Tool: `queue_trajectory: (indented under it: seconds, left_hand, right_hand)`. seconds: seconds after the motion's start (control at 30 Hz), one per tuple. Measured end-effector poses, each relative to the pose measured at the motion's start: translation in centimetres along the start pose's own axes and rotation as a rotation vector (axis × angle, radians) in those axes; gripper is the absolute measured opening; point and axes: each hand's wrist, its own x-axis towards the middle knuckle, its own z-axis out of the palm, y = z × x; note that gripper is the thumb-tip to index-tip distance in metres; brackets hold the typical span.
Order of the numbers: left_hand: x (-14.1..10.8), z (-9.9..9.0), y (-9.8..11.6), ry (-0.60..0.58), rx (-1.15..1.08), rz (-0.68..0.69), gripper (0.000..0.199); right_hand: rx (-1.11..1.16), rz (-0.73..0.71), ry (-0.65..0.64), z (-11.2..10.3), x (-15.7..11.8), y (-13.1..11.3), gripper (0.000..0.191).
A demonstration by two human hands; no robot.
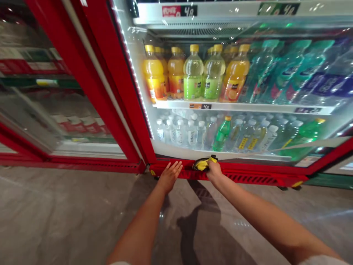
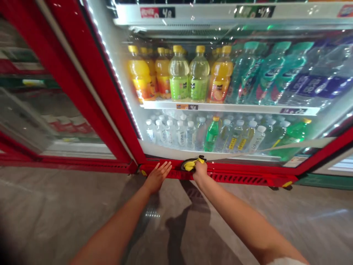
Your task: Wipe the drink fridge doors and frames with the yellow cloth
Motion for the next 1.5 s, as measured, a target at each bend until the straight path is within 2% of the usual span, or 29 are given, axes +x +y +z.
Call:
queue_trajectory:
  seconds: [0.1,0.2,0.27,0.33,0.4,0.43,0.5,0.57,0.7,0.9,0.97,1.07,1.17,1.27,1.37,1.5]
  left_hand:
    - [-2.0,0.5,-1.9,0.000,-0.016,-0.075,0.084]
    - [-3.8,0.7,-3.4,0.008,-0.032,-0.142,0.081]
    - [-5.0,0.8,-4.1,0.017,-0.040,-0.186,0.082]
    - [-6.1,0.9,-4.7,0.027,-0.044,-0.232,0.083]
    - [-7.0,0.9,-5.1,0.039,-0.045,-0.279,0.084]
    - [-7.5,0.9,-5.3,0.046,-0.043,-0.303,0.085]
    - [-8.3,0.8,-5.8,0.062,-0.036,-0.347,0.087]
    - [-9.1,0.6,-6.4,0.078,-0.027,-0.386,0.088]
    - [-10.7,0.3,-7.4,0.098,-0.012,-0.448,0.085]
    - [-12.5,0.0,-8.4,0.107,0.006,-0.499,0.082]
    - [-13.0,-0.2,-8.6,0.117,0.014,-0.508,0.080]
    - [-13.3,-0.6,-8.9,0.138,0.024,-0.522,0.076]
    - [-13.2,-1.0,-9.0,0.167,0.034,-0.539,0.077]
    - [-12.9,-1.5,-8.9,0.204,0.044,-0.563,0.079]
    - [-12.4,-2.2,-8.7,0.244,0.058,-0.587,0.079]
    - [-11.1,-3.2,-8.6,0.326,0.094,-0.610,0.082]
  right_hand:
    - [-0.088,0.017,-0.081,1.7,-3.0,0.2,0.011]
    - [-0.171,-0.050,-0.193,1.9,-5.9,-0.8,0.032]
    - [-0.320,-0.229,-0.348,1.7,-7.2,-1.7,0.055]
    - [-0.590,-0.522,-0.585,1.4,-7.6,-2.4,0.068]
    - [-0.875,-0.803,-0.844,1.4,-7.1,-2.4,0.065]
    - [-0.977,-0.892,-0.948,1.5,-6.6,-2.2,0.061]
    - [-1.117,-1.000,-1.096,1.8,-5.4,-1.1,0.054]
    - [-1.206,-1.069,-1.160,2.5,-4.2,0.4,0.052]
    - [-1.323,-1.301,-1.160,5.3,-3.2,3.7,0.050]
    - [-1.354,-1.758,-1.081,12.9,-4.5,7.6,0.033]
    - [-1.357,-1.844,-1.042,15.3,-5.2,8.4,0.030]
    - [-1.366,-1.880,-1.003,17.8,-6.2,8.4,0.031]
    - [-1.364,-1.885,-0.992,19.0,-6.9,7.3,0.030]
    - [-1.355,-1.898,-0.964,19.4,-7.2,5.0,0.027]
    - [-1.328,-1.928,-0.901,19.8,-7.4,1.6,0.028]
    - [-1.265,-1.972,-0.795,20.8,-7.8,-4.3,0.032]
